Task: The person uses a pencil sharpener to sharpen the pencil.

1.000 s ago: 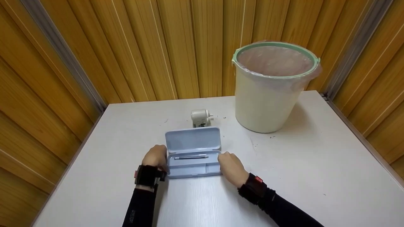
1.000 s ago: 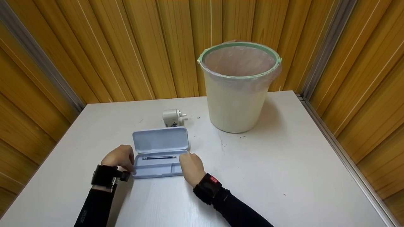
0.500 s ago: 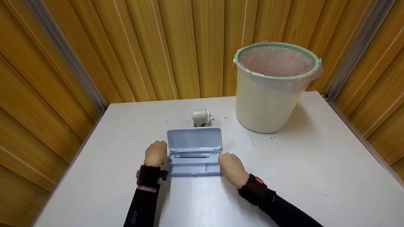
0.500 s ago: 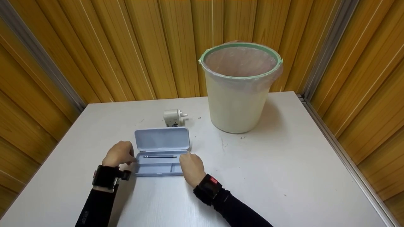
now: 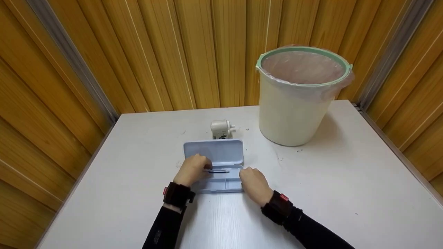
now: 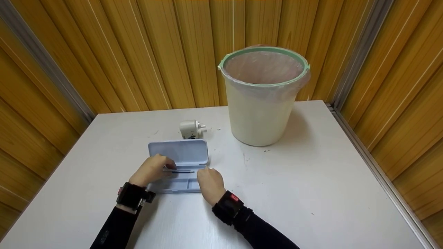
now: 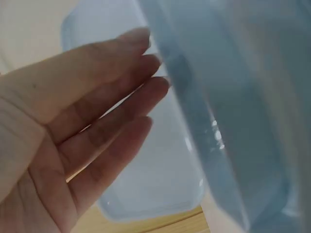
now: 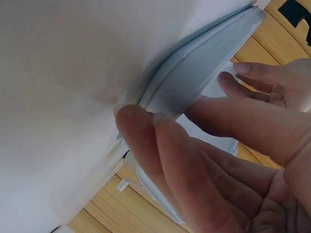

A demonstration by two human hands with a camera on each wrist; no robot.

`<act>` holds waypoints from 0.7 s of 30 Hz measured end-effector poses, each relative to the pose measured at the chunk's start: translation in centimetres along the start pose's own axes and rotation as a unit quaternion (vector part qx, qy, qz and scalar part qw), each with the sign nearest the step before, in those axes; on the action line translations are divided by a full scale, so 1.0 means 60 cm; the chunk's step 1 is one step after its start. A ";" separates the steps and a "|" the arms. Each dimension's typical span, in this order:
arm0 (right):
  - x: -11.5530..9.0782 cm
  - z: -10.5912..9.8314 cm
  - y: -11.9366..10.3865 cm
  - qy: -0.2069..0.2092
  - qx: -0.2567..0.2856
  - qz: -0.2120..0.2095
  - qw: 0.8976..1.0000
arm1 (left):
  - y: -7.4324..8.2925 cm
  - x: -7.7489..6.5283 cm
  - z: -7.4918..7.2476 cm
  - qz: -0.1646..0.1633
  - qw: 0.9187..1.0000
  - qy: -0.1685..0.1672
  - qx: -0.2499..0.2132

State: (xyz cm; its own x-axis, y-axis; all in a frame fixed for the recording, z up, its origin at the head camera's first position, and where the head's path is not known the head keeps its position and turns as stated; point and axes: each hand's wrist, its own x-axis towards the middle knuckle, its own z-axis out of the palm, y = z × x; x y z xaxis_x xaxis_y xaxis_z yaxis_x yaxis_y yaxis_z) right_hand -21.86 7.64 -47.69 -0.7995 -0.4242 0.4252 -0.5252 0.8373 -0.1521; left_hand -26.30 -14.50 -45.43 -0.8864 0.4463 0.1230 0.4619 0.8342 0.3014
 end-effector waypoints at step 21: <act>0.002 -0.003 -0.001 -0.013 -0.010 0.009 1.000 | 0.011 0.001 0.034 -0.009 0.988 0.055 0.143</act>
State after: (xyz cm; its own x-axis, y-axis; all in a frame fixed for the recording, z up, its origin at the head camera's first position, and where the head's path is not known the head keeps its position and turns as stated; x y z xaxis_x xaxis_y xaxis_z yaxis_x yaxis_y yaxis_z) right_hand -21.86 7.60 -47.48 -0.8160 -0.4180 0.3993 -0.5050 0.8516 -0.1405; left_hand -26.01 -13.25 -47.17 -0.8856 0.4053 0.2267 0.4217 0.9063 0.0268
